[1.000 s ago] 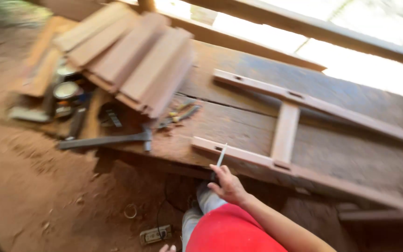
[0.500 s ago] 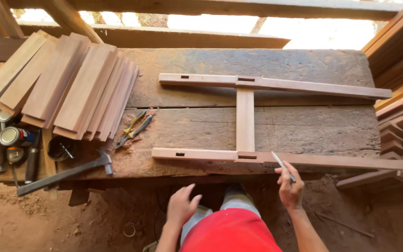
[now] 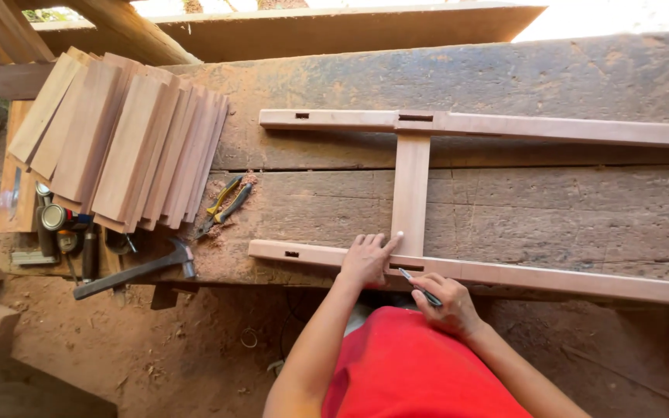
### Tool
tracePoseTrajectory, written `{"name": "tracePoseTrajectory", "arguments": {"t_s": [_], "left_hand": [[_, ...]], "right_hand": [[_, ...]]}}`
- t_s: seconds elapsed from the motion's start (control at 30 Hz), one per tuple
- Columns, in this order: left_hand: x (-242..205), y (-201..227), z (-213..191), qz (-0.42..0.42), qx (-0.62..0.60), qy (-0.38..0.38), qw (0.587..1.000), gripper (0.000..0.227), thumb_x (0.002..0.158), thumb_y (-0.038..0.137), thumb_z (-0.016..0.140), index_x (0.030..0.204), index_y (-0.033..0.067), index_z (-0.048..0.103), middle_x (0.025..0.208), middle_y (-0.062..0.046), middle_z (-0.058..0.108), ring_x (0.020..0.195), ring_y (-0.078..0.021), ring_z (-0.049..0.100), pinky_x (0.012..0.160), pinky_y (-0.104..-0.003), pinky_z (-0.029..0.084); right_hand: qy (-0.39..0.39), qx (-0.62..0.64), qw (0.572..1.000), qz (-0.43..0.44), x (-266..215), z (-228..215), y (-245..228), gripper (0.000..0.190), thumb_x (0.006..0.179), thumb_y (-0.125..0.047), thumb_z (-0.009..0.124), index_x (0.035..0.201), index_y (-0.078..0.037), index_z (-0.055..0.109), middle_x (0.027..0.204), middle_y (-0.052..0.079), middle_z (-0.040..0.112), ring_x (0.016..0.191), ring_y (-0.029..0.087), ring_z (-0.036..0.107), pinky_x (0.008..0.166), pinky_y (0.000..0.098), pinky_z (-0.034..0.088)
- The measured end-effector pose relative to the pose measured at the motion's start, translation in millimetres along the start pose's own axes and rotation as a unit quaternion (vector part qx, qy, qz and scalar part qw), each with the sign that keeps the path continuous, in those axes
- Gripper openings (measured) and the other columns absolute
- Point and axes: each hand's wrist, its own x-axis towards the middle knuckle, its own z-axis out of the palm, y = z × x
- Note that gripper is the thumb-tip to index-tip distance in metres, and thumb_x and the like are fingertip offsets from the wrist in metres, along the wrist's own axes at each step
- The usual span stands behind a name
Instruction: The person assembles wooden planks into a frame on a workbench, marks the wood with a pencil and square, and organizes the pieces. The person also moves around the workshop, handling a stone and picking up additional planks.
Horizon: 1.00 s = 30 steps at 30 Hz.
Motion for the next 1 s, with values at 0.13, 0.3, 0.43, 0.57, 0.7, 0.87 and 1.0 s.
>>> {"name": "tracePoseTrajectory", "arguments": {"t_s": [0.13,0.3,0.43,0.57,0.7,0.87,1.0], "left_hand": [[-2.9,5.9,-24.7,0.012,-0.015,-0.030,0.999,0.093,0.073,0.027,0.068,0.159,0.0254,0.034,0.135,-0.011,0.055,0.129,-0.0333,0.057,0.108,-0.048,0.043],[-5.3,0.2,-24.7,0.031,-0.061,0.015,0.998,0.086,0.072,0.018,0.063,0.155,0.0237,0.041,0.137,-0.012,0.053,0.123,-0.0349,0.061,0.097,-0.050,0.052],[-3.1,-6.1,-13.8,0.052,-0.066,0.045,0.995,0.080,0.073,0.017,0.062,0.151,0.0224,0.045,0.135,-0.011,0.054,0.118,-0.0348,0.063,0.092,-0.051,0.055],[-0.9,-9.1,-6.6,0.058,-0.065,0.053,0.995,0.083,0.072,0.019,0.060,0.153,0.0225,0.043,0.129,-0.010,0.055,0.113,-0.0339,0.065,0.088,-0.051,0.055],[-1.1,-12.3,-3.4,0.061,-0.062,0.054,0.995,0.076,0.079,0.021,0.060,0.154,0.0214,0.042,0.122,-0.009,0.057,0.110,-0.0323,0.066,0.089,-0.050,0.055],[-3.4,-13.0,-2.8,0.072,-0.062,0.057,0.994,0.076,0.080,0.024,0.062,0.153,0.0205,0.043,0.120,-0.009,0.058,0.108,-0.0317,0.067,0.088,-0.050,0.055],[-2.4,-14.0,-4.8,0.078,-0.063,0.061,0.993,0.079,0.079,0.024,0.063,0.155,0.0204,0.041,0.119,-0.010,0.058,0.107,-0.0321,0.067,0.086,-0.050,0.056]], "right_hand": [[-0.012,-0.023,1.000,-0.016,4.4,10.3,6.0,0.020,0.088,-0.033,0.068,0.107,-0.029,0.074,0.096,-0.002,0.074,0.072,0.028,0.073,0.066,0.0380,0.060],[-0.002,-0.043,0.999,-0.026,5.0,29.2,12.1,0.020,0.091,-0.032,0.067,0.110,-0.026,0.073,0.097,-0.004,0.074,0.078,0.025,0.074,0.068,0.0346,0.058],[-0.002,-0.079,0.997,-0.027,6.7,32.9,0.0,0.020,0.091,-0.032,0.067,0.110,-0.027,0.073,0.097,-0.004,0.073,0.079,0.022,0.074,0.068,0.0324,0.057],[0.004,-0.134,0.990,-0.047,7.9,39.2,-6.5,0.019,0.092,-0.032,0.066,0.109,-0.026,0.072,0.096,-0.006,0.071,0.077,0.019,0.072,0.066,0.0323,0.054],[0.024,-0.166,0.985,-0.031,8.1,42.1,-13.0,0.019,0.092,-0.032,0.065,0.109,-0.027,0.071,0.094,-0.008,0.070,0.077,0.016,0.072,0.068,0.0304,0.053],[0.046,-0.151,0.987,0.004,-1.0,51.0,-11.1,0.017,0.090,-0.028,0.067,0.106,-0.028,0.073,0.091,-0.009,0.071,0.079,0.017,0.072,0.069,0.0301,0.054],[0.051,-0.165,0.985,-0.004,6.4,56.3,-15.6,0.015,0.090,-0.029,0.067,0.105,-0.030,0.073,0.090,-0.012,0.072,0.081,0.014,0.073,0.070,0.0282,0.053]]}}
